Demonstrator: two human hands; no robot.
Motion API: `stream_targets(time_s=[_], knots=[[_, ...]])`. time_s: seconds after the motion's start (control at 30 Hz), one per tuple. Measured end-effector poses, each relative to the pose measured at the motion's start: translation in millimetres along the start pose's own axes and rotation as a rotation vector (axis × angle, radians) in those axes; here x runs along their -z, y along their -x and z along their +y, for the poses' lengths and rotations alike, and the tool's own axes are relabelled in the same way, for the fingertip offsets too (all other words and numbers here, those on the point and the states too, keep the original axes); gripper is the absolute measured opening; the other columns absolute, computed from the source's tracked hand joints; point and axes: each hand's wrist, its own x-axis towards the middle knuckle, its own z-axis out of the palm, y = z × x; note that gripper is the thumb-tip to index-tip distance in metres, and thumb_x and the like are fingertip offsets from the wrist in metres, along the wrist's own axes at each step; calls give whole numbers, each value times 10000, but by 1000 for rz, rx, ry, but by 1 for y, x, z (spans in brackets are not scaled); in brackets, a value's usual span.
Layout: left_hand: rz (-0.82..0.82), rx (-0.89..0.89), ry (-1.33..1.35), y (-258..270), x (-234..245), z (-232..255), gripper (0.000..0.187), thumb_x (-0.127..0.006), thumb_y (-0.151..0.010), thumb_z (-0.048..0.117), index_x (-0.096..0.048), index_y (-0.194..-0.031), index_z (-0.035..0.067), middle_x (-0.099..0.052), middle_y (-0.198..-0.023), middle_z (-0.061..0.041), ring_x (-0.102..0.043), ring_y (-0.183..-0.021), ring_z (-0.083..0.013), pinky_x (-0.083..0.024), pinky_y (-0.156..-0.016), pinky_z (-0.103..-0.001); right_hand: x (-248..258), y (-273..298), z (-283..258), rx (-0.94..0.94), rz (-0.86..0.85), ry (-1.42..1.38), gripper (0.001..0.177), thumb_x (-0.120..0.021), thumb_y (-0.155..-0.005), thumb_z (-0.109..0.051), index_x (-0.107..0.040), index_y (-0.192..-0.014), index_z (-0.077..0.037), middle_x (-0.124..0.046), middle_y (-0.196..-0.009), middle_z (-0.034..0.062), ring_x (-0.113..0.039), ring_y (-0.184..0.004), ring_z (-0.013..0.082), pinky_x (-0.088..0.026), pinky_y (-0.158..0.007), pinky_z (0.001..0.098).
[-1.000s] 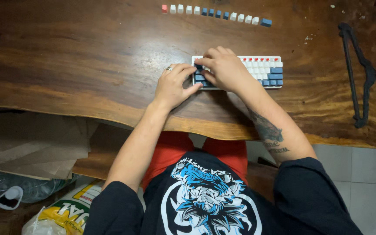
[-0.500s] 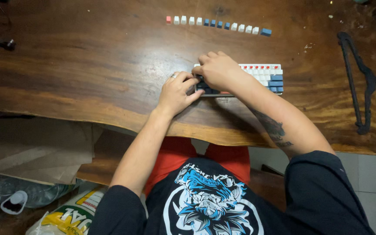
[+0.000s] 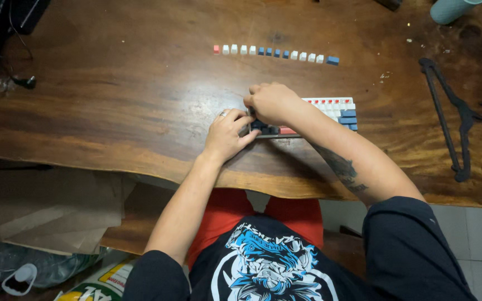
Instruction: The person assembles a mechanical keyboard by placing keycaps onto switches. They pick up individual keycaps from a row on the table and press them into place on the keyboard, working across different sections of the board.
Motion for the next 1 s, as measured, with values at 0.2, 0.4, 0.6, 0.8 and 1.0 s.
stream_targets(time_s=[0.2, 0.4, 0.6, 0.8, 1.0], knots=[[6, -7, 5, 1, 0, -1, 341, -841, -803, 325, -770, -1065, 118, -681, -1039, -49, -647, -1006, -277, -530, -883, -423, 1, -8, 14, -31, -60, -212, 208, -637, -896, -229, -738, -1060, -150, -698, -1077, 146, -678, -984, 388, -528, -853, 495], [-17, 17, 10, 0, 0, -1, 335, -838, -811, 342, -768, -1055, 124, -685, -1038, -43, -650, -1010, -273, -533, -895, -421, -1, -14, 17, -97, -89, -283, 227, -636, -948, -310, -729, -1072, -144, -691, -1040, 170, -666, -978, 389, -515, -845, 497], [-10, 12, -18, 0, 1, 2, 378, -824, -814, 342, -768, -1113, 118, -684, -1168, -65, -647, -1090, -288, -528, -928, -424, 0, -14, 14, -98, -125, -281, 210, -633, -921, -266, -701, -1075, -140, -696, -1077, 141, -675, -976, 375, -522, -834, 487], [-13, 18, -7, 0, 1, 3, 396, -826, -811, 340, -766, -1133, 118, -679, -1230, -79, -646, -1111, -303, -535, -929, -434, 5, -14, 16, -74, -167, -291, 219, -660, -893, -258, -699, -1075, -142, -693, -1115, 137, -684, -989, 360, -528, -854, 470], [-13, 11, 13, 1, -1, 0, 407, -824, -819, 337, -757, -1155, 117, -675, -1244, -81, -644, -1131, -314, -544, -942, -428, 4, -15, 17, -84, -179, -287, 232, -668, -912, -293, -696, -1082, -138, -695, -1123, 137, -678, -1017, 358, -526, -867, 461]])
